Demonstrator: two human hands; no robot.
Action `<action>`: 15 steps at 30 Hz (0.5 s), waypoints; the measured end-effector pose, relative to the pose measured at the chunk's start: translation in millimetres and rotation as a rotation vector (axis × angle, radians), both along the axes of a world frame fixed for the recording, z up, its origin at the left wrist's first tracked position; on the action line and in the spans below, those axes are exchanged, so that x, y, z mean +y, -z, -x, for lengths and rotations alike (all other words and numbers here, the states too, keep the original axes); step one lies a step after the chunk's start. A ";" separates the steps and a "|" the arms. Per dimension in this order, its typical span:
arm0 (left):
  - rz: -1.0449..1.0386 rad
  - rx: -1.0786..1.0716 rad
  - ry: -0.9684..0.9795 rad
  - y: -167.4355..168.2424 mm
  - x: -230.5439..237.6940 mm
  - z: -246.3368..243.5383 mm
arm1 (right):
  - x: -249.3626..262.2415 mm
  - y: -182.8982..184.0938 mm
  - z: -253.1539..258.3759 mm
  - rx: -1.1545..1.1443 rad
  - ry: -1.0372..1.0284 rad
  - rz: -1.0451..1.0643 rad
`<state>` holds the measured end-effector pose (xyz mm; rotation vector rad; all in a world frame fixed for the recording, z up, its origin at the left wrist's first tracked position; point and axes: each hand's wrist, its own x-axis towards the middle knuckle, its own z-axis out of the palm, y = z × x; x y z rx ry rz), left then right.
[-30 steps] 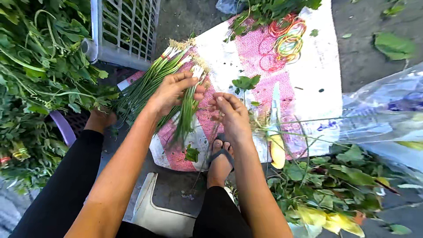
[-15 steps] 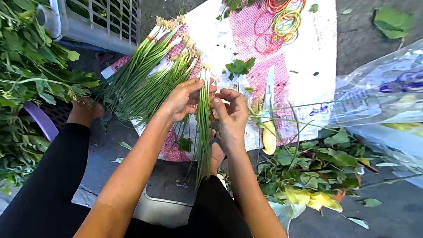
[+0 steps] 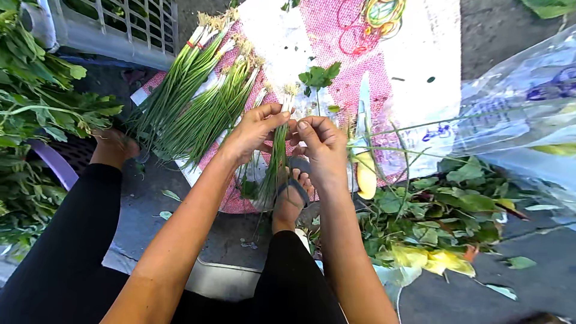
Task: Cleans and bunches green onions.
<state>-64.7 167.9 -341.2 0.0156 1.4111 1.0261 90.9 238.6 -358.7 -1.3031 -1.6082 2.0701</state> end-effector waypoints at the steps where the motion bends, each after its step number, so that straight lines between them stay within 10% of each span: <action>1: 0.003 -0.025 -0.008 1.4 1.3 -0.9 | -1.6 1.2 -1.0 -0.009 -0.019 -0.046; 10: 0.128 -0.033 -0.025 11.0 8.4 -4.1 | 9.6 18.4 -6.9 0.030 0.051 0.133; 15: 0.206 0.013 -0.064 10.4 12.0 -3.4 | -5.6 15.0 -21.1 0.031 -0.082 -0.099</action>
